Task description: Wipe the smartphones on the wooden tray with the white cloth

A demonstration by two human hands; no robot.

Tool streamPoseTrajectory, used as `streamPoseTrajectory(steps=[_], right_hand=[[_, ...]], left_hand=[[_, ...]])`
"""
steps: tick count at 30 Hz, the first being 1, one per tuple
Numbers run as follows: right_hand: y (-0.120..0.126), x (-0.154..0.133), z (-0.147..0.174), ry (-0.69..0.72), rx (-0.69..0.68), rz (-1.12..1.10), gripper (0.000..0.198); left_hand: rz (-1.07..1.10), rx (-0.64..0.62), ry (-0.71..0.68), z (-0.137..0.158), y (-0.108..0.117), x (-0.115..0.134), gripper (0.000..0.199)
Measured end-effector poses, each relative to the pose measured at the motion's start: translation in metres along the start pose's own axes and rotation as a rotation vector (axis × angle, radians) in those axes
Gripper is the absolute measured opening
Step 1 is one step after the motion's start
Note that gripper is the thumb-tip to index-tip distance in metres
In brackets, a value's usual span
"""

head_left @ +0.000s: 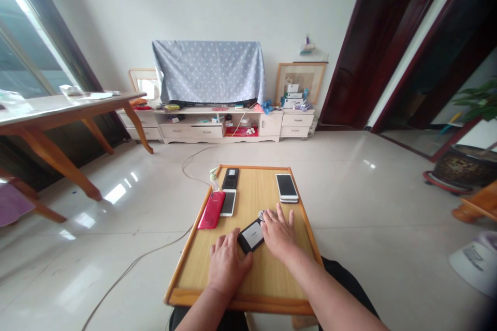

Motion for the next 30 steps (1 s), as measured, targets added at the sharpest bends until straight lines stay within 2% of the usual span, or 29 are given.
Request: streamPoseTrajectory(steps=[2,6,11,14,19,23,26,30], right_hand=[[-0.003,-0.007,0.001,0.026,-0.005,-0.003,0.053],[-0.01,-0.037,0.014,0.11,-0.035,-0.024,0.053],[-0.012,-0.08,0.034,0.253,-0.094,-0.089,0.057],[-0.01,-0.088,0.042,0.272,-0.122,-0.116,0.058],[-0.008,-0.079,0.063,0.275,-0.153,-0.137,0.054],[-0.011,-0.063,0.076,0.215,-0.156,-0.149,0.053],[-0.01,-0.045,0.072,0.17,-0.128,-0.116,0.052],[-0.005,-0.005,0.05,0.015,-0.083,-0.054,0.055]], left_hand=[[-0.001,0.002,0.001,0.0,0.0,0.0,0.064],[0.003,0.025,-0.02,0.0,-0.003,-0.002,0.069],[-0.016,0.05,-0.036,0.001,-0.009,-0.009,0.061],[-0.029,0.051,-0.035,0.002,-0.012,-0.013,0.063],[-0.01,0.053,-0.052,0.003,-0.012,-0.012,0.068],[0.024,0.017,-0.073,0.003,-0.01,-0.007,0.072],[0.035,0.015,-0.065,0.003,-0.007,-0.005,0.074],[0.032,0.042,-0.047,0.002,-0.004,-0.003,0.074]])
Point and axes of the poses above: each hand's wrist, its own z-axis away from the middle knuckle, its own y-axis out of the back of the hand, x = y × z, the point moved 9 cm from there along -z, towards the middle knuckle, and after that the axes turned 5 degrees about -x, right-handed, at the moved point
